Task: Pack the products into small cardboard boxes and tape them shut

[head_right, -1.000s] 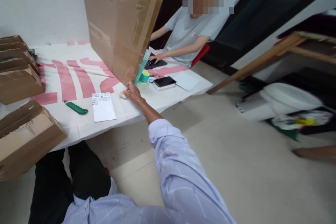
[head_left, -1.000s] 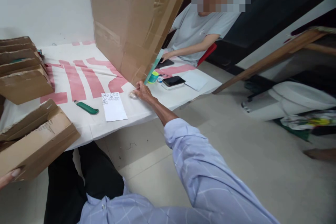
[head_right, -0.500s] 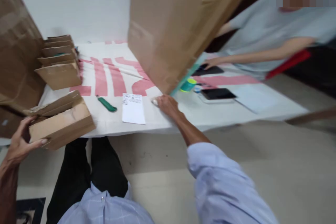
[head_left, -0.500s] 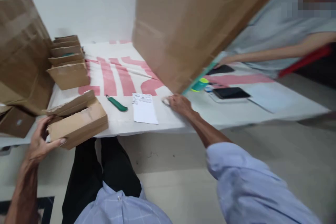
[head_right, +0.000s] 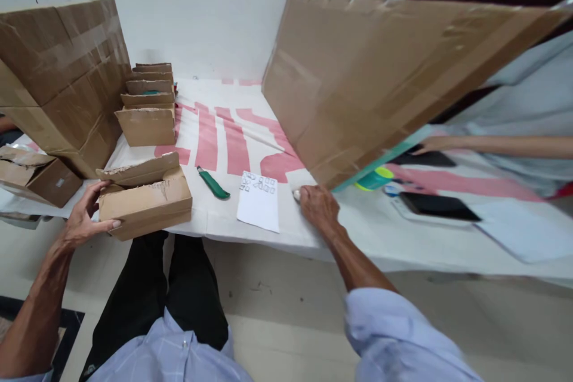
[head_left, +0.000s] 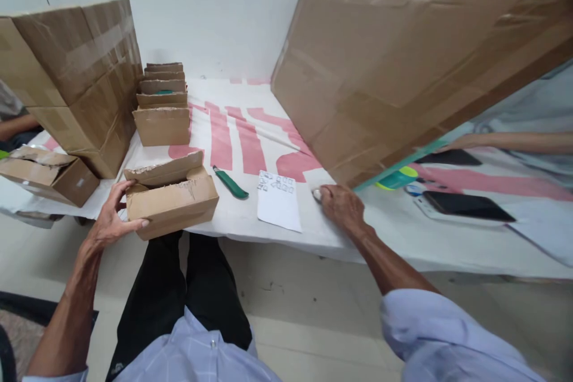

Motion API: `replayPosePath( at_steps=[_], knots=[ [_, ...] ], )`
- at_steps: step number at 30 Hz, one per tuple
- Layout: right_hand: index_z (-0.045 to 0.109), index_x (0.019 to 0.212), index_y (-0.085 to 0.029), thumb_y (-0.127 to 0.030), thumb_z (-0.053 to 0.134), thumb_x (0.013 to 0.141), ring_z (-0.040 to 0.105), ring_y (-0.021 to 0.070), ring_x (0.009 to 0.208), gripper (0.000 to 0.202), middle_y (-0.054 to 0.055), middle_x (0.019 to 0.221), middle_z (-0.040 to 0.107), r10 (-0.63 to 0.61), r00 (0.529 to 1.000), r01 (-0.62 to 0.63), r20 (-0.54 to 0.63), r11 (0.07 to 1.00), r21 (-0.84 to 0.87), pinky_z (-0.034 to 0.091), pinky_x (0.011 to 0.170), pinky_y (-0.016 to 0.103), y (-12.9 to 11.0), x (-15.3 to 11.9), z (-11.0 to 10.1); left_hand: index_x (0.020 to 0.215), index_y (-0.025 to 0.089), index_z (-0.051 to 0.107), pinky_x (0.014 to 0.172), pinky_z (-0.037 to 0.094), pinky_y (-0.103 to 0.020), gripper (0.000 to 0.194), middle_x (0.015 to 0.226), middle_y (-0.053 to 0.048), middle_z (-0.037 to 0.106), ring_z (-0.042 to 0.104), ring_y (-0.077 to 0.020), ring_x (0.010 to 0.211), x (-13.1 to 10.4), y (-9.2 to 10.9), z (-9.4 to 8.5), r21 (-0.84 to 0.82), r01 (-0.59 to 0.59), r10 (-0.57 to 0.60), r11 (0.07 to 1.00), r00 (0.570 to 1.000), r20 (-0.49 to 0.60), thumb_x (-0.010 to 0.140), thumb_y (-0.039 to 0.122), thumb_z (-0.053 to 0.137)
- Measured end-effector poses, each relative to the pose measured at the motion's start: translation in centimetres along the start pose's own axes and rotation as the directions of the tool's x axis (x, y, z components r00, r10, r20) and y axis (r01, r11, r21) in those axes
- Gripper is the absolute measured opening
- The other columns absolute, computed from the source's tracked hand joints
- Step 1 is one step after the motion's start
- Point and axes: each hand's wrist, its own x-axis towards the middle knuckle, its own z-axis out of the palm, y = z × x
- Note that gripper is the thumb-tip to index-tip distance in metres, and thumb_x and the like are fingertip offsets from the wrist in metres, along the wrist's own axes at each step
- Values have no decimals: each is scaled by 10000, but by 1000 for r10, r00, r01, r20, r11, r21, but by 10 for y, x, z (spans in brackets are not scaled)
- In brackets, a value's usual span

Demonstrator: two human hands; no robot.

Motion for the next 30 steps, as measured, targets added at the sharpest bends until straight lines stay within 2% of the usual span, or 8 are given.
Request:
replayPosePath(
  at_steps=[6, 11, 16, 19, 22, 23, 26, 30],
  knots=[
    [787, 941, -214, -428, 430, 1006, 675, 365, 1095, 421, 209, 1128, 769, 17, 1000, -16, 12, 999, -39, 531, 952, 494, 2, 0, 7, 1497, 252, 523, 1102, 580, -559, 964, 1578, -168, 491, 513, -414, 1474, -2, -2, 1, -2, -22, 22, 1000, 1000, -4, 681, 562, 932],
    [783, 1128, -162, -317, 454, 977, 661, 353, 1179, 394, 225, 1261, 743, 49, 999, -49, -6, 999, 0, 514, 1034, 491, -9, -5, 10, 1487, 257, 535, 1078, 596, -561, 940, 1561, -161, 503, 520, -413, 1460, -2, -3, 2, 12, -31, 31, 999, 999, -8, 686, 556, 925],
    [755, 1009, -186, -256, 524, 925, 671, 403, 1158, 256, 270, 1159, 758, 49, 998, -44, -41, 993, 106, 513, 1029, 577, -24, -7, -11, 1502, 267, 517, 1086, 593, -550, 924, 1577, -154, 486, 521, -399, 1461, -4, -4, 3, 4, -61, 61, 998, 998, -4, 713, 538, 915],
    [741, 1117, -126, -228, 484, 957, 656, 421, 1225, 320, 316, 1233, 728, 2, 993, 12, -115, 992, 126, 496, 1064, 617, -53, 0, -25, 1509, 266, 514, 1094, 585, -548, 935, 1578, -158, 488, 519, -408, 1466, -4, -4, 4, -8, -74, 74, 997, 997, 3, 712, 547, 913],
    [741, 1208, -163, -253, 472, 1023, 661, 326, 1274, 338, 207, 1320, 736, -170, 974, 197, -152, 962, 190, 517, 1124, 526, -117, -1, -34, 1532, 266, 497, 1094, 580, -546, 978, 1590, -163, 483, 529, -412, 1457, -1, -5, 3, -25, -81, 82, 996, 996, 27, 697, 547, 921],
    [752, 1198, -208, -287, 489, 1047, 675, 281, 1253, 313, 146, 1303, 753, -274, 949, 305, -156, 923, 233, 535, 1124, 475, -145, -5, -37, 1540, 265, 492, 1094, 578, -545, 994, 1596, -166, 478, 530, -412, 1456, 0, -5, 2, -34, -80, 81, 996, 996, 36, 690, 544, 925],
    [777, 1206, -244, -299, 519, 1082, 692, 278, 1196, 291, 117, 1236, 771, -656, 713, 689, -247, 591, 418, 574, 1081, 491, -230, -24, -46, 1562, 264, 479, 1104, 566, -548, 1034, 1608, -175, 471, 530, -412, 1458, 4, -7, 0, -56, -75, 79, 996, 995, 68, 678, 538, 939],
    [756, 1293, -232, -271, 544, 1086, 690, 295, 1177, 299, 127, 1237, 760, -834, 518, 802, -188, 398, 445, 585, 1060, 511, -302, -43, -52, 1562, 262, 491, 1107, 564, -558, 1052, 1600, -175, 480, 528, -418, 1457, 6, -9, -1, -83, -78, 86, 993, 993, 87, 662, 561, 947]
  ],
)
